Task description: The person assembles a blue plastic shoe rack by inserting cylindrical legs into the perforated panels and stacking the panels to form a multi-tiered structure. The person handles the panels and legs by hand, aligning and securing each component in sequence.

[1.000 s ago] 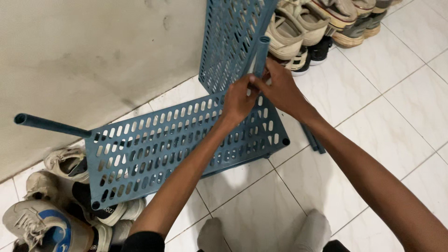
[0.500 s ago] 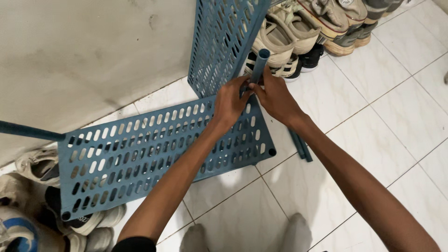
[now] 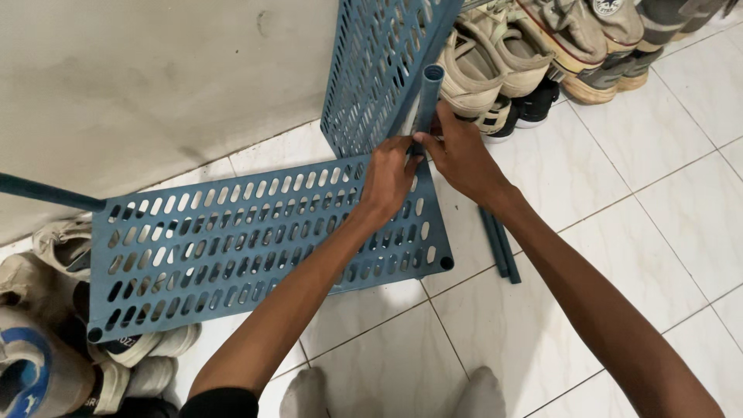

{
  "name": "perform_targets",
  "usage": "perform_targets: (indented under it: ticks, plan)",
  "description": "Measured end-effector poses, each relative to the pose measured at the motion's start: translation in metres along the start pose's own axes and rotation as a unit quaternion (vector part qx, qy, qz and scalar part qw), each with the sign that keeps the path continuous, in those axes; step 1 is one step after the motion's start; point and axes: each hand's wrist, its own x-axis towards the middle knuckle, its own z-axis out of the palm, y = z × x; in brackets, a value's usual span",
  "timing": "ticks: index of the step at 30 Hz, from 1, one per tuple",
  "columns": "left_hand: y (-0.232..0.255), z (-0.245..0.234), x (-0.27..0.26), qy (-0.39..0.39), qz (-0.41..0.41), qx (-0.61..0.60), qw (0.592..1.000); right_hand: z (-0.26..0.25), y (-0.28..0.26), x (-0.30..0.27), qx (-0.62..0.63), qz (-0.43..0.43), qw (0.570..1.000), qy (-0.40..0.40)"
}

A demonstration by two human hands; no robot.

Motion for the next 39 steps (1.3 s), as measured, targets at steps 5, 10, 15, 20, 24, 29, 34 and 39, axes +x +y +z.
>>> perform_targets:
  ticks: [5, 10, 15, 20, 24, 29, 34, 39]
  plan:
    - [-0.004, 0.007, -0.002, -0.005, -0.023, 0.002, 1.0, 0.001, 0.007, -0.002, -0.046, 0.017, 0.999, -0.024]
    - [-0.004, 0.007, -0.007, 0.01, 0.001, -0.008, 1.0, -0.003, 0.012, -0.001, 0.006, 0.02, 0.999, -0.041]
    - [-0.003, 0.009, -0.005, 0.01, 0.011, 0.01, 1.0, -0.009, 0.012, 0.002, 0.0, 0.025, 0.997, -0.073]
    - [-0.001, 0.006, -0.008, 0.019, 0.024, 0.023, 0.999, -0.016, 0.013, 0.005, 0.01, -0.007, 0.995, -0.099]
    - [0.0, 0.005, -0.008, 0.002, 0.005, 0.035, 0.999, -0.015, 0.013, 0.002, 0.012, -0.028, 0.994, -0.102]
    - [0.0, 0.006, -0.006, -0.001, 0.002, 0.039, 0.999, -0.014, 0.013, 0.0, 0.017, -0.034, 0.996, -0.086]
    - [-0.001, 0.008, -0.007, 0.001, -0.002, 0.029, 1.0, -0.012, 0.017, 0.001, 0.011, -0.024, 0.997, -0.077]
    - [0.001, 0.005, -0.006, -0.007, -0.015, 0.027, 0.999, -0.003, 0.018, -0.005, 0.001, -0.038, 0.999, -0.031]
